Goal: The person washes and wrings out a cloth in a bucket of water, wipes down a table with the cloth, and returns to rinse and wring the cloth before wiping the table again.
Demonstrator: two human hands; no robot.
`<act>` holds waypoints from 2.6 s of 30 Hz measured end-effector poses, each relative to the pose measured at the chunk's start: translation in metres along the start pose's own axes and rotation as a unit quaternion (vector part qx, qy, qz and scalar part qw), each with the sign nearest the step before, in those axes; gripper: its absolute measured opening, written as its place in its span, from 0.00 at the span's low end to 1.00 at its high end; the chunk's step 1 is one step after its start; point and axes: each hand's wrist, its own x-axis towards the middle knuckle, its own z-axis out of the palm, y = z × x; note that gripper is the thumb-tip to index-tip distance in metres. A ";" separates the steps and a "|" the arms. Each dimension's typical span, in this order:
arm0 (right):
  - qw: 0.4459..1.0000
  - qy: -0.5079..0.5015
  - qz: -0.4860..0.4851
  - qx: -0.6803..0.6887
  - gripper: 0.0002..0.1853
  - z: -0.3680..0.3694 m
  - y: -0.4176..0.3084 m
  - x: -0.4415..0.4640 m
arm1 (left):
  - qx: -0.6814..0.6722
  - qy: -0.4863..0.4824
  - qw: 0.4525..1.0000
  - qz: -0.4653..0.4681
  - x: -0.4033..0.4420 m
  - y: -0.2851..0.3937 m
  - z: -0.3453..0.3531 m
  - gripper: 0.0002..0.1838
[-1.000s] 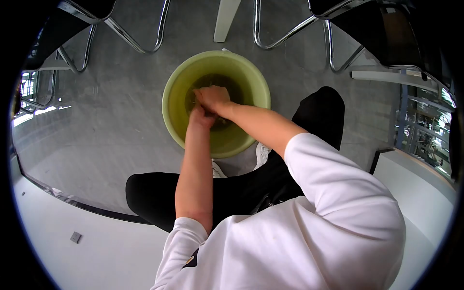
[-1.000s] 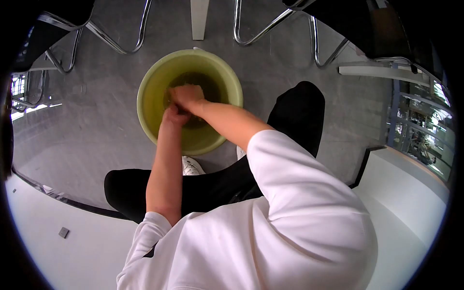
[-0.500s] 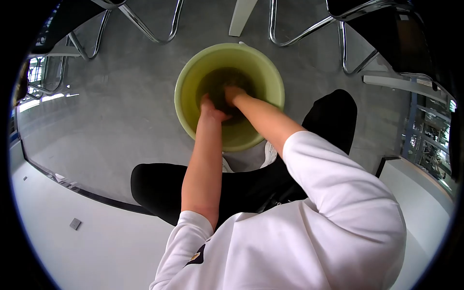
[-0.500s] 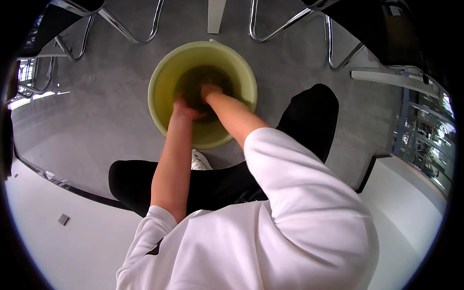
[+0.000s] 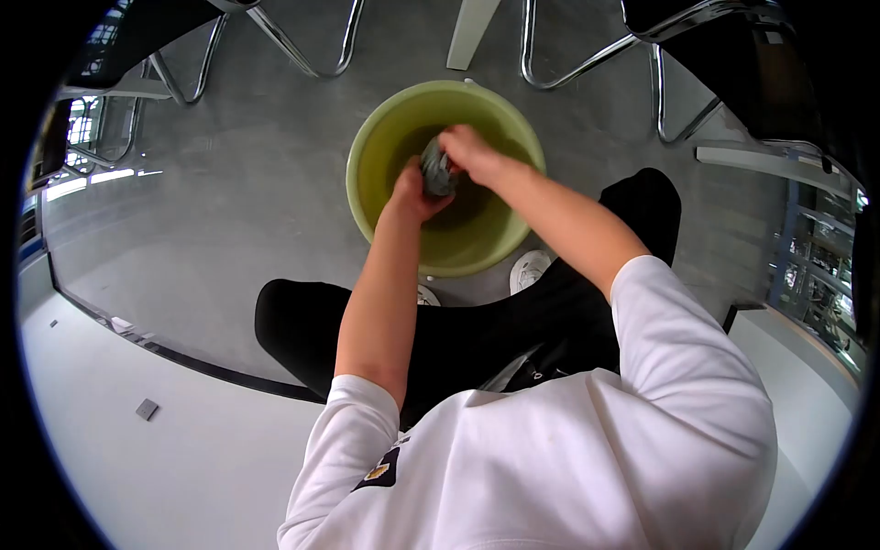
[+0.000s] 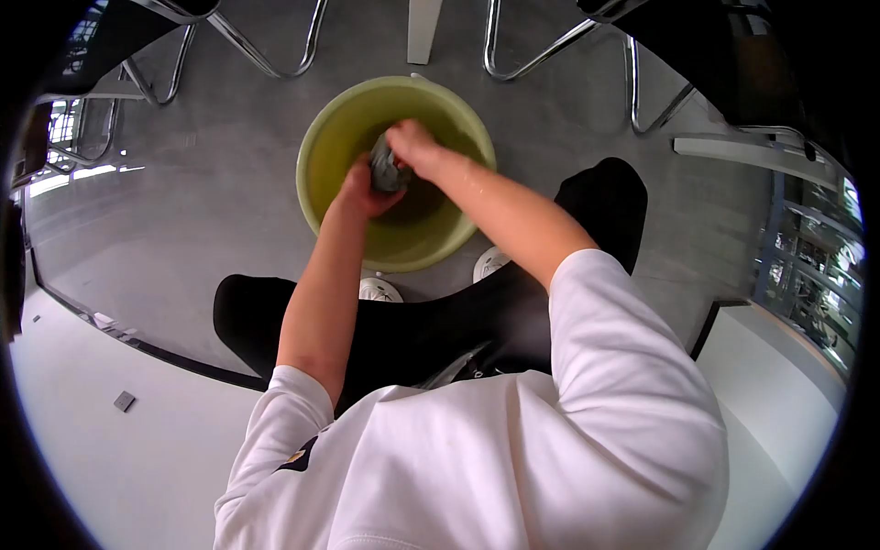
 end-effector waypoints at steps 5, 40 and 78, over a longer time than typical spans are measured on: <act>0.992 0.090 0.052 0.077 0.12 -0.020 -0.014 0.017 | 0.502 0.152 0.840 0.138 -0.042 0.014 0.017 0.29; 0.920 -0.143 -0.273 -0.244 0.13 -0.029 -0.049 -0.066 | 0.034 -0.086 0.992 0.088 -0.081 0.023 0.037 0.15; 0.855 -0.055 -0.067 -0.511 0.09 0.017 -0.016 -0.069 | 0.908 0.068 0.292 0.294 -0.086 0.021 0.031 0.07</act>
